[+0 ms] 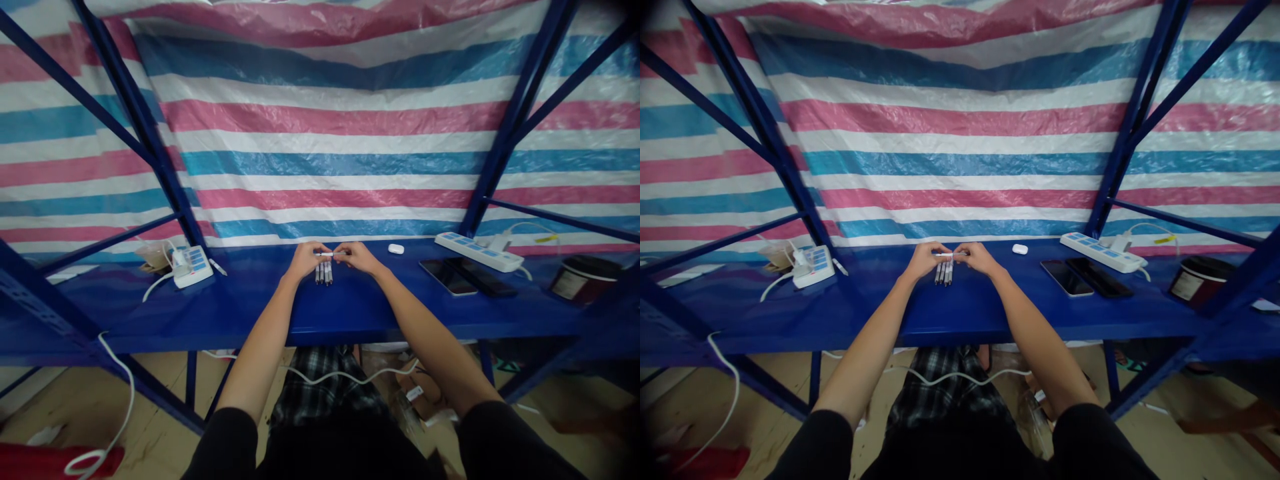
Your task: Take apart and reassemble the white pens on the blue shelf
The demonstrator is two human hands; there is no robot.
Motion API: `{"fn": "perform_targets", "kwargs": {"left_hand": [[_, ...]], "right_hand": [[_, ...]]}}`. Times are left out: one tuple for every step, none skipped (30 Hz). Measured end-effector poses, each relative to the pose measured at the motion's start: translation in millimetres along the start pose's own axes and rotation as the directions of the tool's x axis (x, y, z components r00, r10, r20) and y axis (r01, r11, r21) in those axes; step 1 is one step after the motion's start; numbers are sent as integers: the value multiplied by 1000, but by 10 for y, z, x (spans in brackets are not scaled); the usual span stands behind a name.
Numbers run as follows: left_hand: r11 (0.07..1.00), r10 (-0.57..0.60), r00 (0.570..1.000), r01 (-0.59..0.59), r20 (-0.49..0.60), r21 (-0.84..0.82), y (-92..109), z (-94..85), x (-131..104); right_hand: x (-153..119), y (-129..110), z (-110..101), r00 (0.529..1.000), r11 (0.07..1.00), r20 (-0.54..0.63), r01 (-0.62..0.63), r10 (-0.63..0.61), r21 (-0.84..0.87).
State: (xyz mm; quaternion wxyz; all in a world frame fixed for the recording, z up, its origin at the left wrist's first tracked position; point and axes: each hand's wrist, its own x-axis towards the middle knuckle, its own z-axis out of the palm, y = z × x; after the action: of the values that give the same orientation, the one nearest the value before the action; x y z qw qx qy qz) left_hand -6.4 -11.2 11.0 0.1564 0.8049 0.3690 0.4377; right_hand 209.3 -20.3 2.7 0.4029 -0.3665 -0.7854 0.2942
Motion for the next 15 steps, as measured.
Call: {"fn": "perform_targets", "kwargs": {"left_hand": [[1000, -10, 1000, 10, -5, -5, -2, 1, 0], [1000, -19, 1000, 19, -10, -16, -3, 1, -1], [999, -25, 1000, 24, -16, -28, -3, 1, -2], [999, -26, 999, 26, -20, -39, -1, 1, -4], [999, -25, 999, 24, -23, -46, 2, 0, -5], [999, -23, 999, 21, -26, -49, 6, -2, -5], [999, -19, 999, 18, -28, -47, 11, -3, -6], [999, -17, 999, 15, -32, -43, 16, -4, -6], [999, -15, 999, 14, -38, -38, 21, -5, -6], [999, -14, 999, 13, -42, -34, 25, -5, -6], [999, -13, 999, 12, -46, -30, 27, -6, -6], [1000, -14, 999, 13, -48, -26, 28, -8, -6], [1000, -18, 999, 17, -48, -23, 26, -11, -6], [1000, -21, 999, 21, -43, -18, 22, -16, -5], [1000, -19, 999, 19, -35, -10, 14, -23, -3]], "right_hand": [[-3, -6, -6, 1000, 1000, 13, -7, 7, -4], [-6, -11, -10, 1000, 1000, 24, -14, 14, -4], [-7, -12, -14, 999, 1000, 29, -21, 21, -2], [-6, -10, -15, 999, 1000, 30, -24, 24, 0], [-4, -7, -15, 999, 1000, 31, -23, 23, -4], [0, -2, -13, 999, 1000, 31, -18, 18, -15], [4, 3, -11, 1000, 1000, 29, -10, 10, -29], [9, 6, -9, 1000, 999, 28, -1, 2, -44], [12, 7, -7, 1000, 998, 28, 6, -4, -56], [14, 6, -5, 1000, 998, 30, 8, -6, -64], [14, 3, -4, 999, 998, 31, 6, -4, -66], [13, -1, -2, 999, 998, 34, 4, -2, -63], [12, -4, 0, 999, 998, 39, 2, 0, -58], [11, -4, 3, 999, 999, 44, 1, 1, -52], [12, -2, 6, 999, 999, 47, 3, -1, -45]]}}
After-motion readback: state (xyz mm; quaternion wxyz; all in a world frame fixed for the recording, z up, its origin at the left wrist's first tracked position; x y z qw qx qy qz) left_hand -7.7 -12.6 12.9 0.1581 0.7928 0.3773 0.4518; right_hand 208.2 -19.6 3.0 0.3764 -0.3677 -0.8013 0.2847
